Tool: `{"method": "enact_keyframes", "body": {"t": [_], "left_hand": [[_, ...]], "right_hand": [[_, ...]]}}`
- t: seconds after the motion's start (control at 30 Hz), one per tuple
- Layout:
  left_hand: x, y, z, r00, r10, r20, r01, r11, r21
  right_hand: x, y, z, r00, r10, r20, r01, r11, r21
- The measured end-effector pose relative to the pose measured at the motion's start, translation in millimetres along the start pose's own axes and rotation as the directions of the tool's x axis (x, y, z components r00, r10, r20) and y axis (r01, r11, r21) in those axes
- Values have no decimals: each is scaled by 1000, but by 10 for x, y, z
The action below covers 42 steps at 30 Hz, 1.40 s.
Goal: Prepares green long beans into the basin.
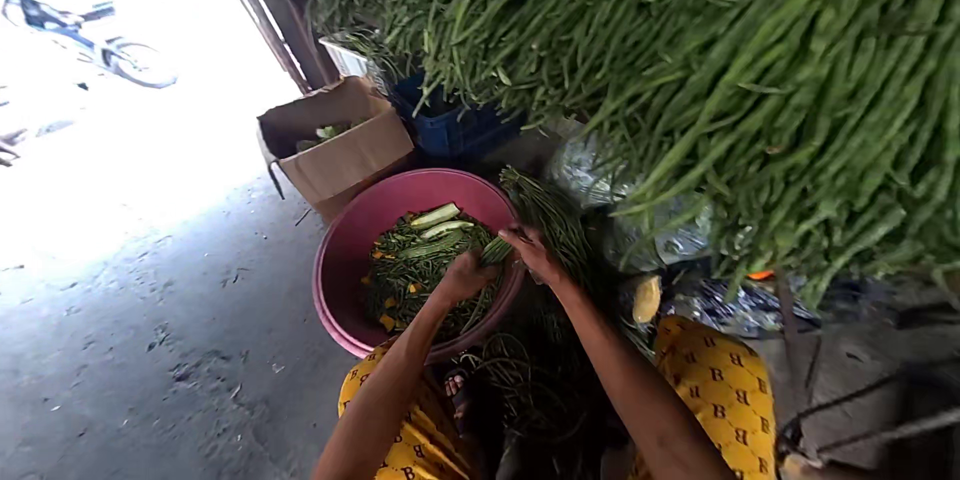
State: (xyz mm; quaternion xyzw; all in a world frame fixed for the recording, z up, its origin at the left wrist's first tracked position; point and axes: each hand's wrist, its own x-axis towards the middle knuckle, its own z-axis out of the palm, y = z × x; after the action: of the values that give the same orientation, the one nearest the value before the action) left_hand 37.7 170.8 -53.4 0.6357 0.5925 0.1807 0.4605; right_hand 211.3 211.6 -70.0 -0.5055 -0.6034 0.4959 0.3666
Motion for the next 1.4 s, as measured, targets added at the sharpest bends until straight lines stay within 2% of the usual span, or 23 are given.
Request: {"method": "enact_keyframes", "body": {"t": [0.2,0.33,0.4,0.5,0.6,0.67,0.73,0.8,0.87,0.93,1.07,1.2,1.3,1.4], "left_hand": [[20,80,304,983,12,183,-60,963,261],[-37,131,508,956,-7,294,-113,914,390],[-65,141,600,937,-22,348,-143,886,440],[-94,138,721,912,-94,399,-156,820,550],[-77,88,795,887,-164,432,-144,790,595],[-61,68,798,877,-168,451,-130,820,558],[-56,83,786,870,-140,473,-128,861,492],[-50,109,774,865,-117,488,-130,887,442],[-44,112,768,865,-103,491,-137,893,429],[-52,115,750,865,-89,494,-149,894,423],[-64,55,698,870,-38,492,-174,909,378],[-93,57,669,857,-16,515,-205,906,370],[-84,58,615,864,-41,502,-188,898,397],[-88,48,457,901,-61,431,-131,906,402]], "right_hand": [[-542,353,-248,976,137,-168,-124,988,89],[-828,544,-314,962,201,-184,-167,968,185],[-996,608,-363,953,267,-142,-233,948,215],[-1283,742,-493,909,413,-48,-405,906,124],[-1453,893,-584,811,569,-132,-584,797,-153],[-1535,924,-578,838,500,-219,-543,805,-239],[-1615,811,-519,902,338,-268,-394,898,-196],[-1615,715,-457,953,161,-255,-221,948,-229],[-1541,644,-436,978,77,-192,-149,907,-393],[-1456,548,-463,992,83,-97,-123,838,-532],[-1319,533,-523,999,10,39,17,767,-642],[-1242,470,-577,975,97,199,83,673,-735],[-1248,408,-714,981,121,151,44,622,-782],[-1302,437,-1022,993,108,-47,-104,615,-782]]}}
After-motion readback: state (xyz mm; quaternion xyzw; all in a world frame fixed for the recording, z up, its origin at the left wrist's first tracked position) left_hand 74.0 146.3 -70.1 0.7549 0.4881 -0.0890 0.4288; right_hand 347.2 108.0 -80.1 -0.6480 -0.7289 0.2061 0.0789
